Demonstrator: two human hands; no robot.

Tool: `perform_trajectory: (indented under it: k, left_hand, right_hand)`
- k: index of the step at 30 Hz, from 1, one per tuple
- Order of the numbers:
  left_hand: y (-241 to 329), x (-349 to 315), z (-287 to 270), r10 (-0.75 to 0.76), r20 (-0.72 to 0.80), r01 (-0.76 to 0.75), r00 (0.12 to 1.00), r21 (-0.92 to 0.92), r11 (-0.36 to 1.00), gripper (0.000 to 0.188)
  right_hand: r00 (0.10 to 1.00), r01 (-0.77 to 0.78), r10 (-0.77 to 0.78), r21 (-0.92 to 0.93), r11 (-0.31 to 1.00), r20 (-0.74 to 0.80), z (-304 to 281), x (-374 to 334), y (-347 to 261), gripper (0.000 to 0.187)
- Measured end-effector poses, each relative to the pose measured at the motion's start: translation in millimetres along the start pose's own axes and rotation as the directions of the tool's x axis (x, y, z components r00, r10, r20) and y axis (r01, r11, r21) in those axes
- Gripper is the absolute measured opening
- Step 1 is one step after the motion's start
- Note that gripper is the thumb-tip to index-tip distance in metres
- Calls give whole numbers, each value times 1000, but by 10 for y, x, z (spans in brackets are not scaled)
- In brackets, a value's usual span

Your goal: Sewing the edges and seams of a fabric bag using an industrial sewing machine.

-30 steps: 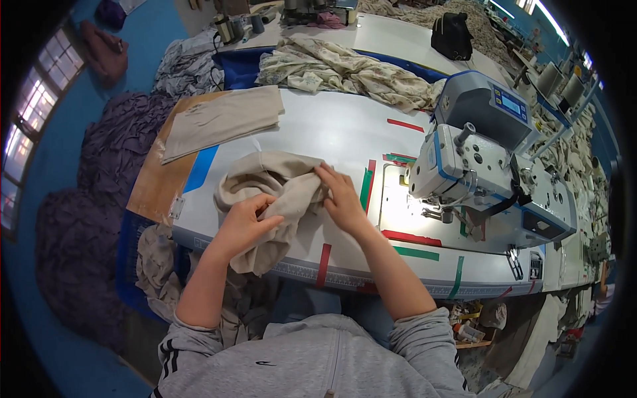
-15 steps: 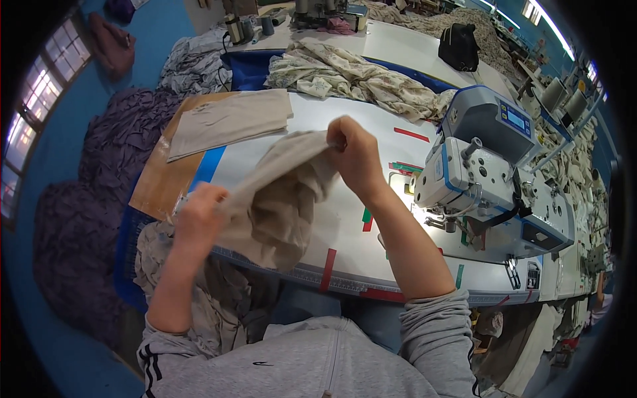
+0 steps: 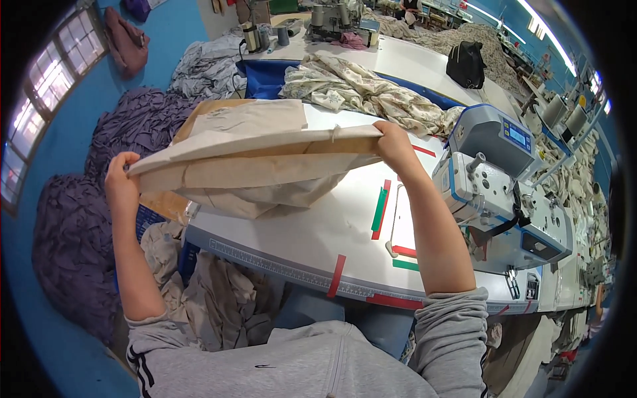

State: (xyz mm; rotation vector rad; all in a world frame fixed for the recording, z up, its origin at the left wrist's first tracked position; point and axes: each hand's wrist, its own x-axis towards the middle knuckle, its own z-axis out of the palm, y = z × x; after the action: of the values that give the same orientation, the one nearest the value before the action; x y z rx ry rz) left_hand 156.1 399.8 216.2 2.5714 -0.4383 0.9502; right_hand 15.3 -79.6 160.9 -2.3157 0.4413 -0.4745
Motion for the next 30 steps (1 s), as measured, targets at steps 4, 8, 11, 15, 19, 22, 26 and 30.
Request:
perform_trajectory:
  k: [4,8,11,15,19,22,26,30]
  left_hand:
    - [-24,398,-35,-164,159,180,974,-94,979,20]
    - [-43,660,-316,-284,268,351,921,-249,903,20]
    - [-183,972,-378,-264,253,340,931,-339,877,19]
    - [173,1371,49,74,240,58,968,-500,864,17]
    - [1514,1077,1124,484,128,-286,865,-668,688,27]
    - [2407,336,1878,544,358,11,759,-842,539,34]
    - [2510,-938,2422,804,5,-621,594,-633,463,41]
    - [2733,-1480,1402,550,717,49,428,-626,778,35]
  right_hand:
    - [936,-320,237,343,883,261,75,185,-12,30]
    - [925,-150,118,61,987,362,-27,155,-84,24]
    - [713,-150,86,32,988,696,225,-280,-87,16]
    - [516,22,-128,136,990,847,560,-1468,-221,12]
    - [524,-118,-207,311,943,826,986,-2446,162,20]
    - [647,39,-80,71,997,758,1417,-3087,332,34]
    - [581,-65,78,-49,997,811,1434,-3366,359,38]
    - [769,13,-174,257,966,615,989,-3353,406,34]
